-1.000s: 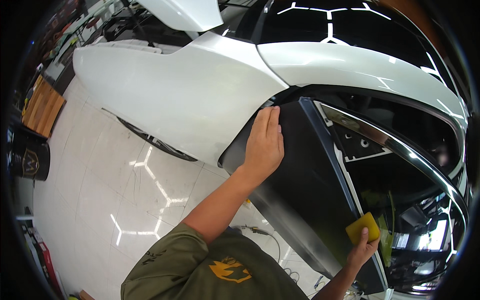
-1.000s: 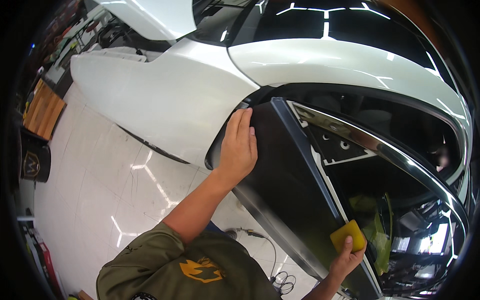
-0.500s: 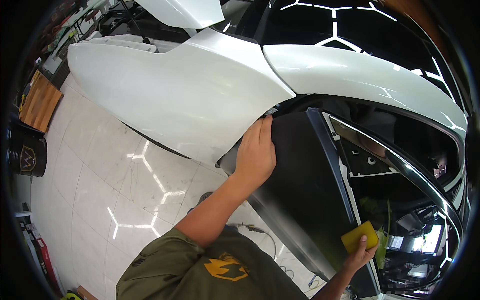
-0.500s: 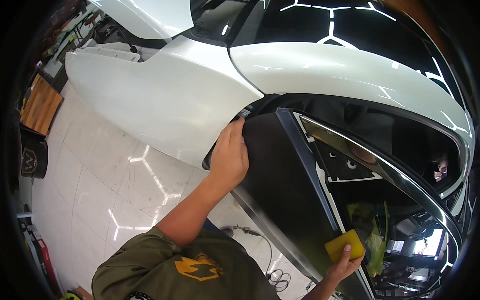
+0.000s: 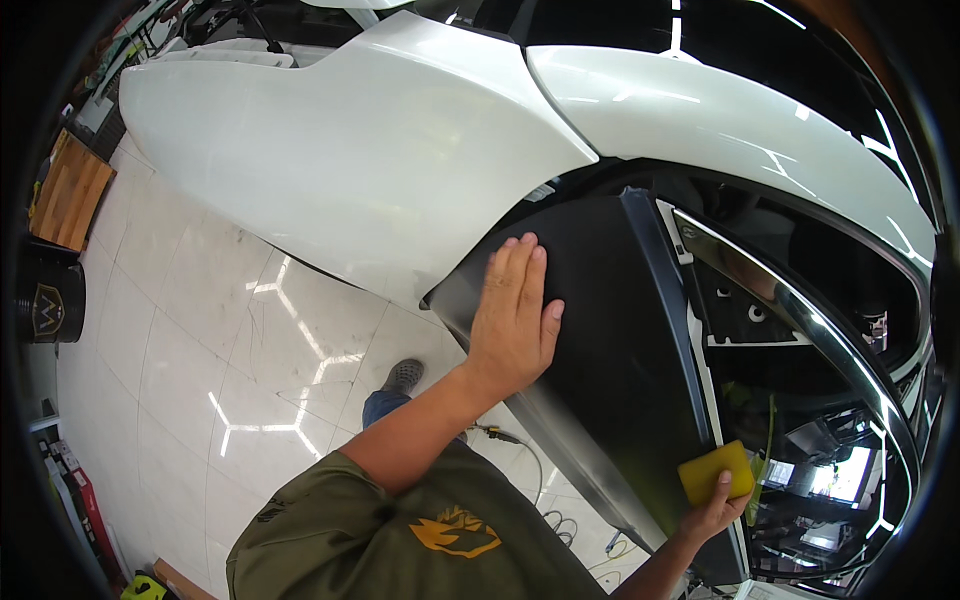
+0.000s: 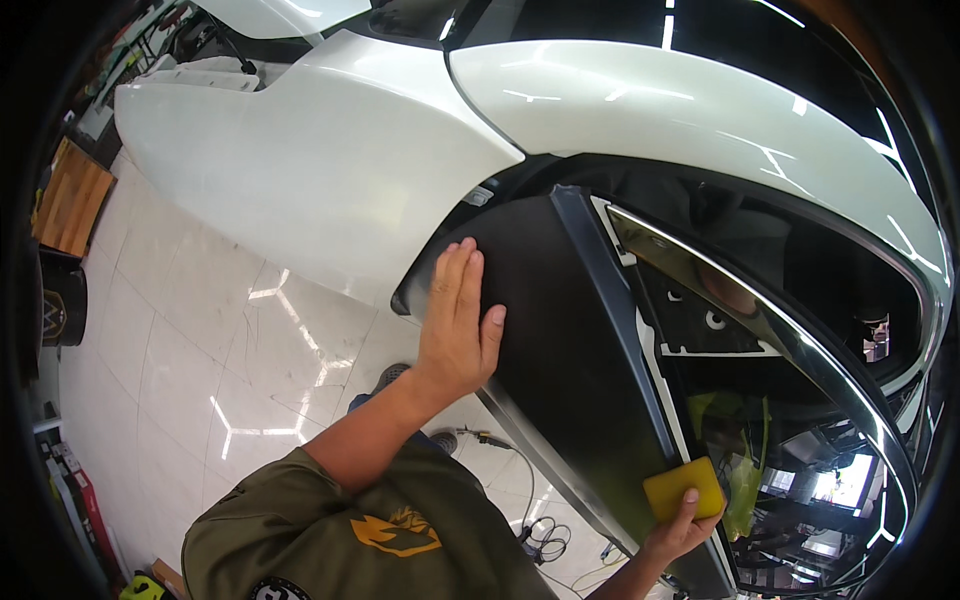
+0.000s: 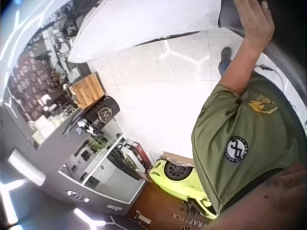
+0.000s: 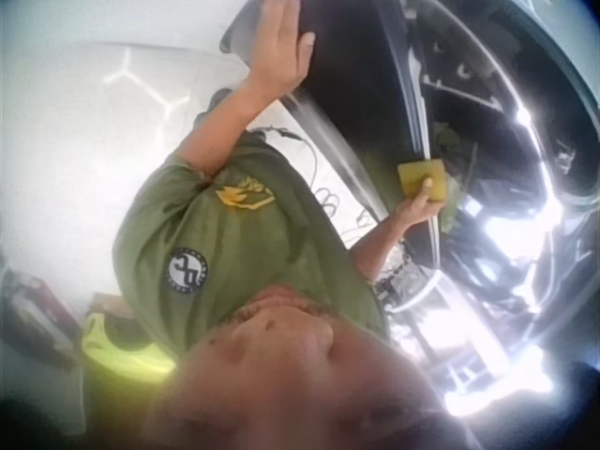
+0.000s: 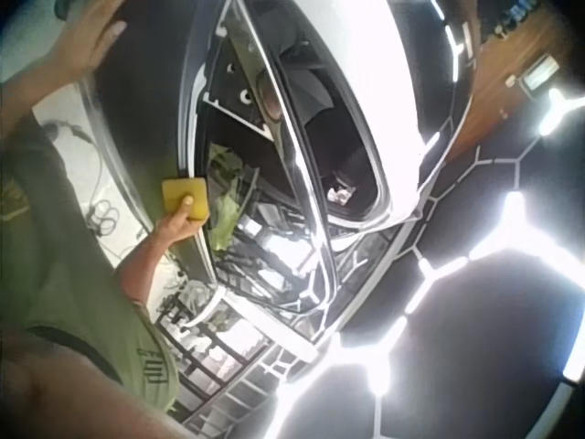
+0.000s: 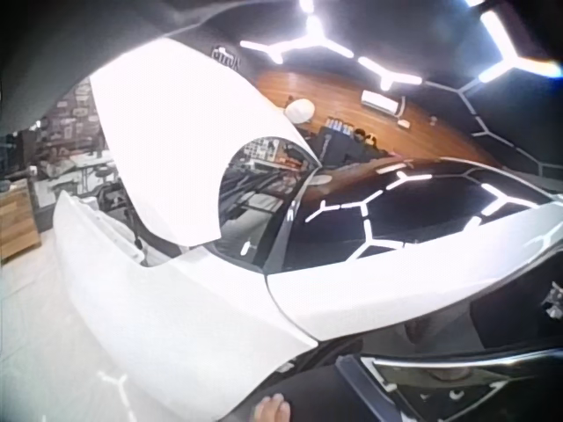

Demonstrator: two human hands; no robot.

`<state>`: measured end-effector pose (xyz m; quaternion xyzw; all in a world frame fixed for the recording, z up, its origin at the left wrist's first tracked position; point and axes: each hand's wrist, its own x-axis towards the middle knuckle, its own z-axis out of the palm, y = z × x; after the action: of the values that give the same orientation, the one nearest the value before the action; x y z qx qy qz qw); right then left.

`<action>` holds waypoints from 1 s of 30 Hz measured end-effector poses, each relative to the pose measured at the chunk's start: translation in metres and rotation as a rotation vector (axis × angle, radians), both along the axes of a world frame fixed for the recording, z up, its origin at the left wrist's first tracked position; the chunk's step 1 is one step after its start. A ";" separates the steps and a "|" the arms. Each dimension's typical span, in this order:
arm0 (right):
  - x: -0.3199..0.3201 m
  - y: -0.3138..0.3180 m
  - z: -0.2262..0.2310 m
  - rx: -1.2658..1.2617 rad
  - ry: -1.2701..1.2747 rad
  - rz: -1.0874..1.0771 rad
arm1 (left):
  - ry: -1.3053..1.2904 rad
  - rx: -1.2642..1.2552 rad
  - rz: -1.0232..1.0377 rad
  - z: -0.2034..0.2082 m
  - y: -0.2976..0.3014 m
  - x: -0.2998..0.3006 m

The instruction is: The person applies a matte black vinyl wrap to the side of a white SUV in a garage. They use a yellow squeegee to smooth the wrap along the door and fender, then use a green plastic tool to tuck the edges into panel gaps and creases.

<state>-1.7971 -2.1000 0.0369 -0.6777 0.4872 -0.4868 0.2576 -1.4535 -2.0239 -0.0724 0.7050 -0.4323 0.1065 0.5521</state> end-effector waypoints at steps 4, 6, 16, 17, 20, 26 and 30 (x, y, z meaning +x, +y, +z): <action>-0.004 0.001 -0.001 0.045 -0.027 0.040 | -0.019 0.027 0.057 -0.003 0.002 0.007; -0.012 -0.001 -0.002 0.054 -0.016 0.073 | -0.018 0.001 0.076 -0.008 -0.001 0.009; -0.008 0.001 -0.005 0.022 0.000 0.080 | 0.002 -0.008 0.204 0.016 -0.023 0.004; -0.012 -0.002 -0.007 0.023 0.013 0.097 | -0.018 -0.040 0.176 0.022 -0.028 0.008; -0.015 -0.005 -0.006 0.008 0.005 0.111 | -0.031 -0.189 0.125 0.054 -0.046 0.023; -0.016 -0.005 -0.010 0.043 -0.057 0.128 | 0.043 -0.162 0.110 0.048 -0.046 0.038; -0.015 -0.007 -0.009 -0.012 -0.008 0.089 | 0.041 -0.110 0.120 0.041 -0.039 0.040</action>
<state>-1.8124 -2.1066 0.0276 -0.6983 0.4528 -0.4804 0.2768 -1.4132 -2.0626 -0.0314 0.7003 -0.3711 0.1485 0.5915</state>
